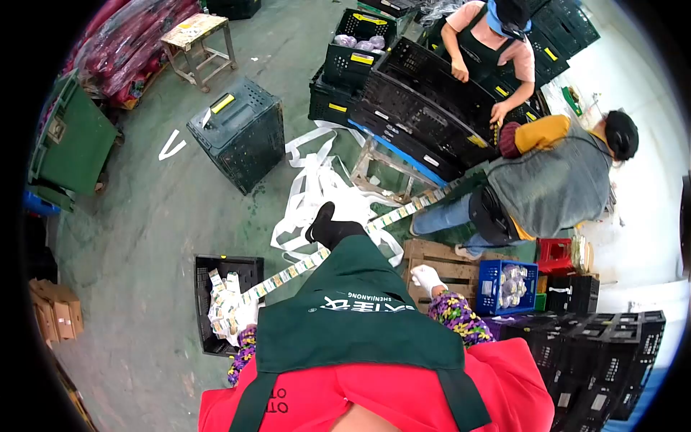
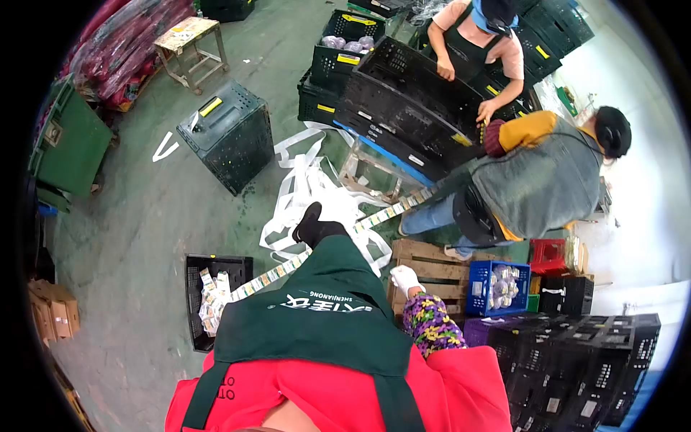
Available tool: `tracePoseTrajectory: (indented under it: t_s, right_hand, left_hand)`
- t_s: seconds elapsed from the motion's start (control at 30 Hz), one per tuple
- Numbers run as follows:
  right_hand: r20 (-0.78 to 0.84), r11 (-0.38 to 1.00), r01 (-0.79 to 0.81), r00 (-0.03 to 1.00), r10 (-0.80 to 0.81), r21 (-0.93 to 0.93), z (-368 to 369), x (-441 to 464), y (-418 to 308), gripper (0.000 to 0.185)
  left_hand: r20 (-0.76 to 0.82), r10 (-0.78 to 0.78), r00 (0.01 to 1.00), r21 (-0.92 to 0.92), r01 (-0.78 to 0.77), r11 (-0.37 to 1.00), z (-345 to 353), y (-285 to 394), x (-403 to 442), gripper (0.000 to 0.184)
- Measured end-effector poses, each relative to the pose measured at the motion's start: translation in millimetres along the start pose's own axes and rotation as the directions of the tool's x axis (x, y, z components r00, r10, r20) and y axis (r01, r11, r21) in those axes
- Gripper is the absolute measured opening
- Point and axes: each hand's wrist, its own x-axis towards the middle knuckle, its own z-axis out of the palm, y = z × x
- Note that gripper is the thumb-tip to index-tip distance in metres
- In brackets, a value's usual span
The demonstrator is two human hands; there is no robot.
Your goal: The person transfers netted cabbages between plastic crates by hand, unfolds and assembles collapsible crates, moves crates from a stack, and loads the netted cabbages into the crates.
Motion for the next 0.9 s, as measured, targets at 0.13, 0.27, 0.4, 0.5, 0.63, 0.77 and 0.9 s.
tracePoseTrajectory:
  t_s: [0.13,0.27,0.4,0.5,0.63,0.77,0.9]
  right_hand:
    - [0.04,0.983,0.183,0.983,-0.182,-0.027,25.6,83.8,-72.5,0.015]
    - [0.158,0.747,0.469,0.878,-0.452,-0.471,62.5,202.4,-106.5,0.02]
    - [0.291,0.807,0.36,0.925,-0.245,-0.468,99.3,266.5,-180.5,0.029]
    - [0.333,0.691,0.621,0.783,-0.525,-0.371,107.2,286.5,-263.6,0.031]
    - [0.392,0.642,0.739,0.663,-0.638,-0.204,92.5,260.8,-431.0,0.032]
    - [0.408,0.742,0.653,0.642,-0.649,0.151,87.3,259.2,-520.3,0.032]
    - [0.299,0.626,0.727,0.554,-0.777,0.281,46.4,238.0,-582.8,0.032]
  left_hand:
    - [-0.093,-0.084,0.992,-0.111,0.073,0.991,-17.7,33.5,17.5,0.017]
    - [-0.128,-0.09,0.988,-0.198,0.064,0.978,7.8,108.0,43.2,0.013]
    - [0.172,-0.109,0.979,-0.387,0.169,0.906,87.5,193.9,87.5,0.013]
    - [0.211,0.168,0.963,-0.284,-0.104,0.953,162.2,299.0,91.1,0.023]
    - [0.007,0.382,0.924,-0.01,-0.382,0.924,282.7,448.8,19.3,0.026]
    - [0.082,0.39,0.917,0.045,-0.395,0.918,312.7,480.5,67.2,0.025]
    - [0.157,0.28,0.947,0.191,-0.308,0.932,310.6,494.1,154.6,0.017]
